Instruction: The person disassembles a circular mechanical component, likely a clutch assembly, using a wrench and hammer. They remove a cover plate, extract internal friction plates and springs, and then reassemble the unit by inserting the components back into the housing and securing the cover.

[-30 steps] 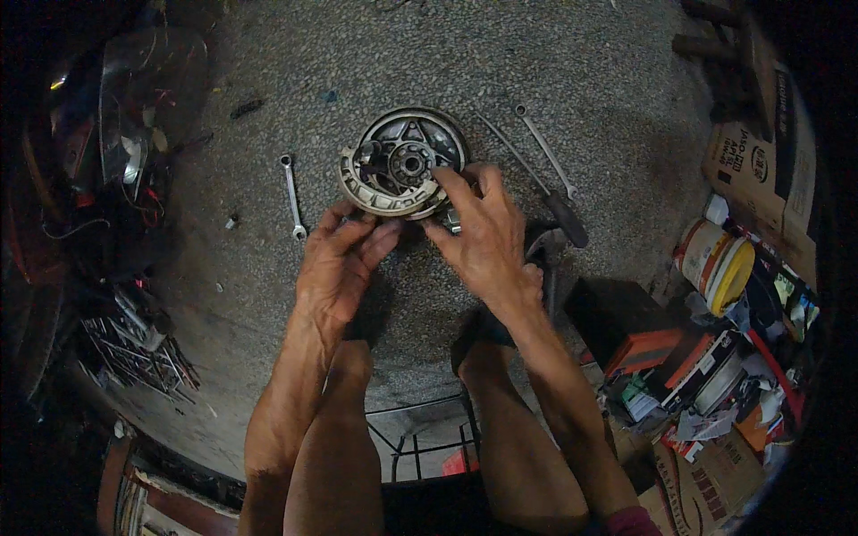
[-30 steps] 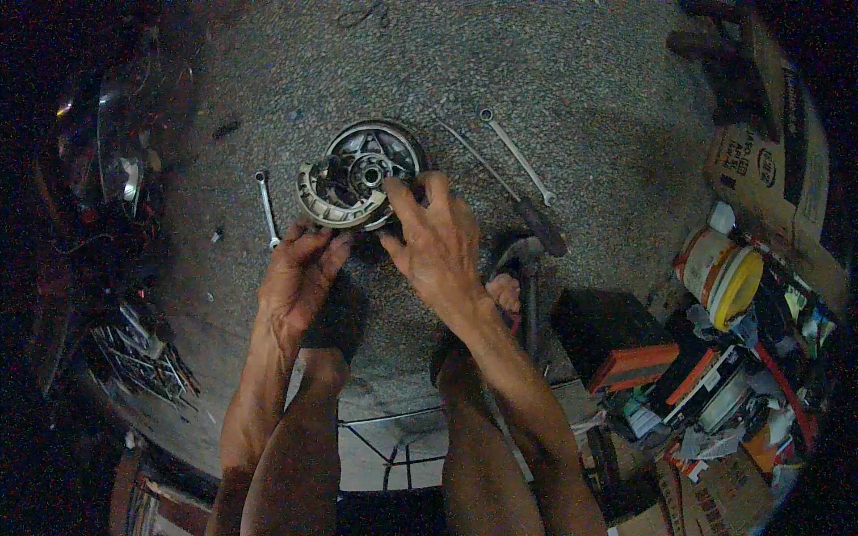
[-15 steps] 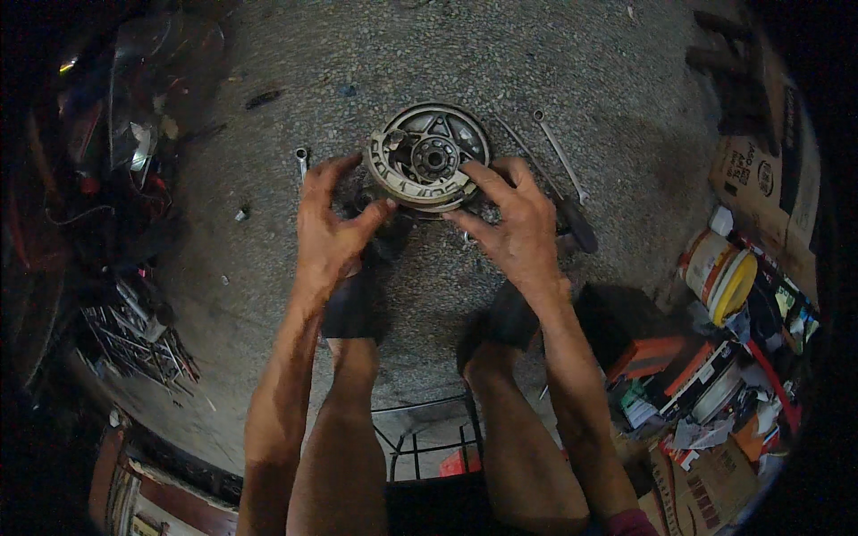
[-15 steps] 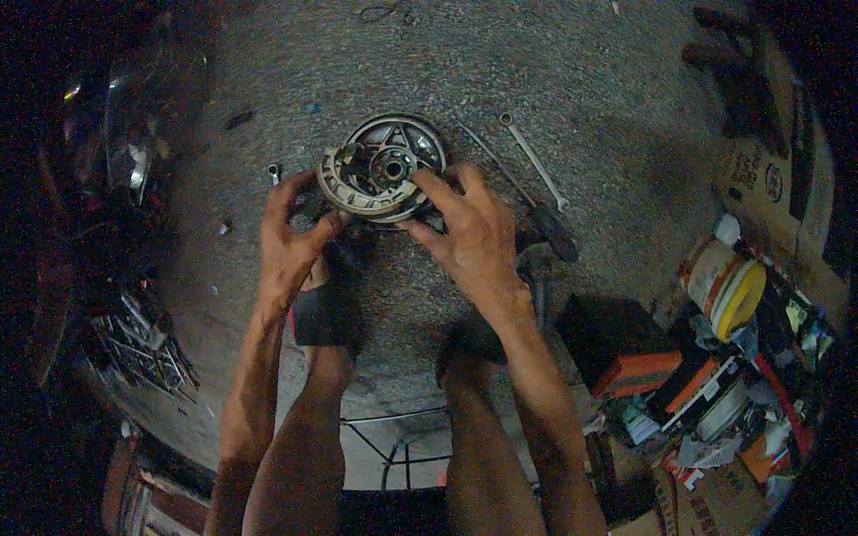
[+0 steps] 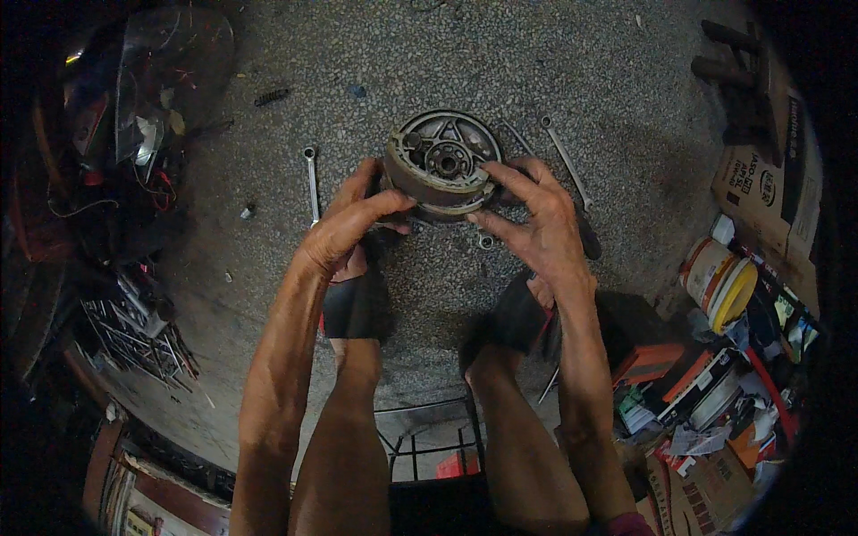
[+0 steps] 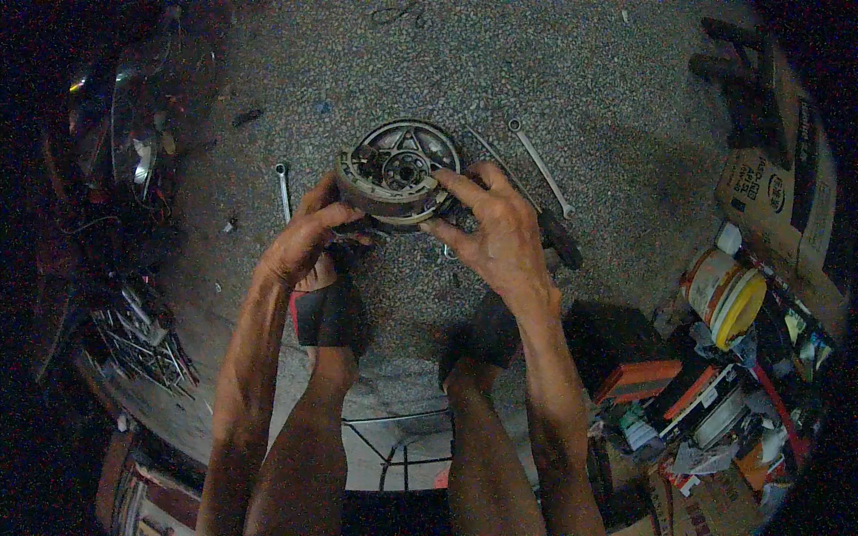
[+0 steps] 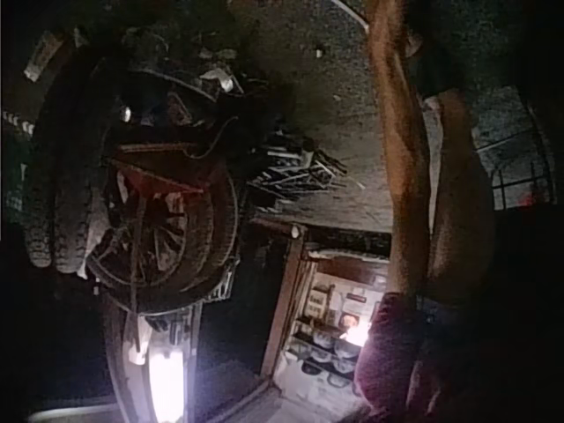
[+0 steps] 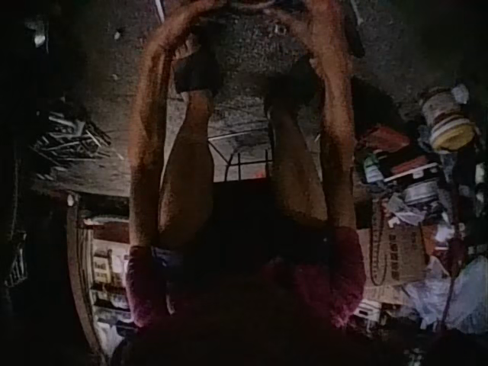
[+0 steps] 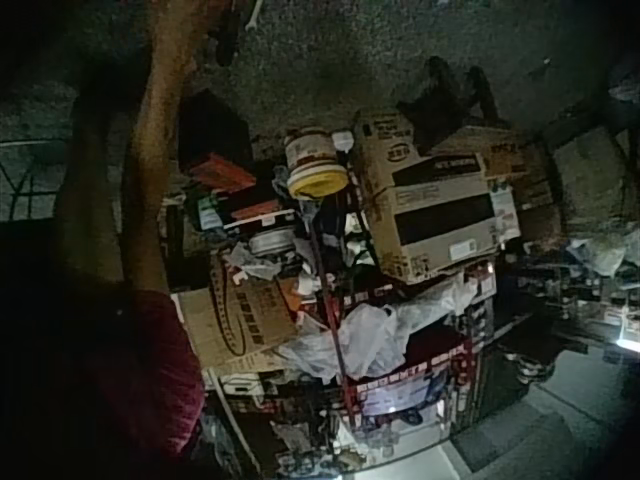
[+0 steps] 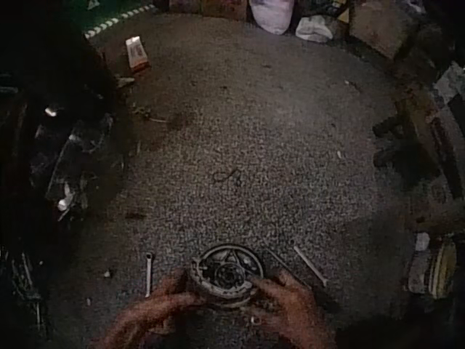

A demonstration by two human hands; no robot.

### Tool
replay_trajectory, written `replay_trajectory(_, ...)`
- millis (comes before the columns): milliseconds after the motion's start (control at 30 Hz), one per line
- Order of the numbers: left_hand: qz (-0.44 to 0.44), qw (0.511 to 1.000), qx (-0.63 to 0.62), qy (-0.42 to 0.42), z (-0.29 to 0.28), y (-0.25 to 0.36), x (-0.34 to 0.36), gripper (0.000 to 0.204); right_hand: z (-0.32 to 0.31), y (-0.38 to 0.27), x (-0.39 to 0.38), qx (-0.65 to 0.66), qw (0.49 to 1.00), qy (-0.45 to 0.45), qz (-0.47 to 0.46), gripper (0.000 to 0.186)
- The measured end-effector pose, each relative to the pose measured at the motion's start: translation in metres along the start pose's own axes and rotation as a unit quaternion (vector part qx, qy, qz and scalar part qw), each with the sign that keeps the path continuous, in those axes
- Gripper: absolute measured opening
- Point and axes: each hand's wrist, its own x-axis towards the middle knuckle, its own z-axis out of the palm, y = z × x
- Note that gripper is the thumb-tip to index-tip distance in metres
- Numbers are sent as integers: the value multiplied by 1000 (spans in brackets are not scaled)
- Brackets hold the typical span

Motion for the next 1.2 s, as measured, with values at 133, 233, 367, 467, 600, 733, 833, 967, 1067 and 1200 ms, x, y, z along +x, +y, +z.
replay_trajectory(133, 2, 1000, -4, 13, 11, -3, -1, 72, -5, 0, -5, 2, 1000, -2, 16, 60)
replay_trajectory(233, 14, 998, 17, 61, 13, -24, -15, 71, -8, -5, -9, 18, 998, -48, 28, 59)
replay_trajectory(367, -6, 994, 14, 112, 23, -39, -40, 79, -8, -3, -30, 25, 991, -122, 49, 58)
replay_trajectory(467, -33, 990, 101, 96, 22, -35, -49, 77, -9, -5, -46, -7, 987, -153, 47, 62)
replay_trajectory(600, -53, 958, 241, 149, 28, -26, -61, 65, -18, -40, -47, -63, 987, -123, 77, 58)
replay_trajectory(733, -66, 957, 258, 116, 38, -23, -61, 63, 1, -65, -34, -7, 998, -59, -17, 50)
replay_trajectory(833, -39, 936, 311, 161, 29, -53, -62, 62, 26, -75, -27, 20, 998, -60, -17, 46)
replay_trajectory(967, -74, 968, 213, 109, 42, -26, -63, 58, 41, -67, -38, -12, 999, 11, -31, 46)
replay_trajectory(1067, -44, 974, 188, 121, 44, -31, -63, 54, 47, -70, -41, -39, 994, 74, -69, 45)
replay_trajectory(1200, -62, 983, 142, 102, 49, -24, -64, 53, 42, -66, -38, -8, 998, 62, -7, 46)
